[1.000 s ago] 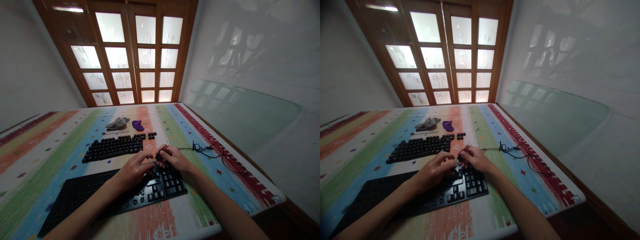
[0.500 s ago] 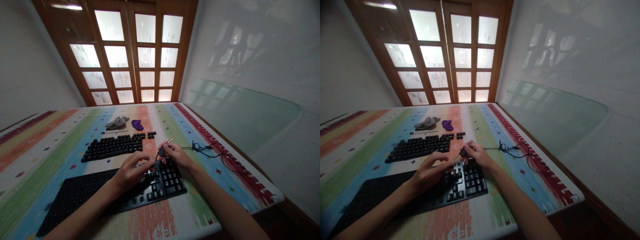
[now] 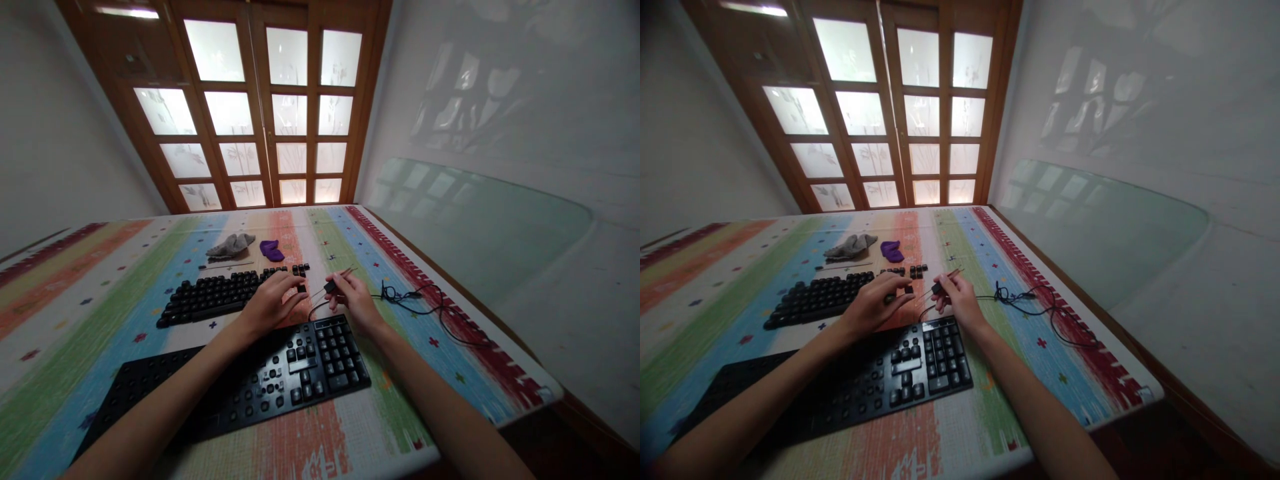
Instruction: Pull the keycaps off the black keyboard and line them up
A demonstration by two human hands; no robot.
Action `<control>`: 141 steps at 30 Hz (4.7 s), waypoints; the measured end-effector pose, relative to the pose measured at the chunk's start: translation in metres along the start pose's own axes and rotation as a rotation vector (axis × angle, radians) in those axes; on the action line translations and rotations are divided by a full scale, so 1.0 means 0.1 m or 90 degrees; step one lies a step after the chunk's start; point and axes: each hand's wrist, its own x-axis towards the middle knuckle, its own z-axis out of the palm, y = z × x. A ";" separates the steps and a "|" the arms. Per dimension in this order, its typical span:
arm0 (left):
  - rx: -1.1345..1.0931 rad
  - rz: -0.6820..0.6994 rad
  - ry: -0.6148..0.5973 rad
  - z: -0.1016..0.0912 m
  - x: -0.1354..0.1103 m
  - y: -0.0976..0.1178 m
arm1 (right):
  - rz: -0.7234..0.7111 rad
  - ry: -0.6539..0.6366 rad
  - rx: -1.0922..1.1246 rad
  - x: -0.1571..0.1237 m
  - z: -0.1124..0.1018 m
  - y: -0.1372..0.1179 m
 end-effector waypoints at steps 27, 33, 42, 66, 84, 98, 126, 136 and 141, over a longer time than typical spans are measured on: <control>0.156 0.062 -0.258 0.64 0.60 -0.77 | -0.036 -0.068 -0.120 -0.03 0.05 0.03; 0.163 0.056 -0.246 0.66 0.61 -0.83 | -0.037 -0.083 -0.126 -0.05 0.07 0.03; 0.167 0.047 -0.242 0.69 0.61 -0.89 | -0.002 -0.099 -0.132 -0.04 0.06 0.05; 0.153 0.036 -0.224 0.68 0.57 -0.89 | -0.005 -0.102 -0.145 -0.04 0.05 0.06; 0.152 0.022 -0.209 0.57 0.48 -0.89 | 0.015 -0.110 -0.160 -0.05 0.06 0.05; 0.135 0.020 -0.208 0.56 0.46 -0.89 | 0.024 -0.115 -0.161 -0.05 0.06 0.08; 0.097 0.009 -0.153 -0.14 -0.07 -0.25 | 0.005 -0.186 -0.204 -0.19 0.14 -0.03; -0.067 -0.084 -0.195 -0.29 -0.63 0.33 | -0.047 -0.329 -0.297 -0.36 0.22 0.01; -0.165 -0.118 -0.174 -0.19 -0.71 0.35 | -0.078 -0.295 -0.333 -0.36 0.21 -0.02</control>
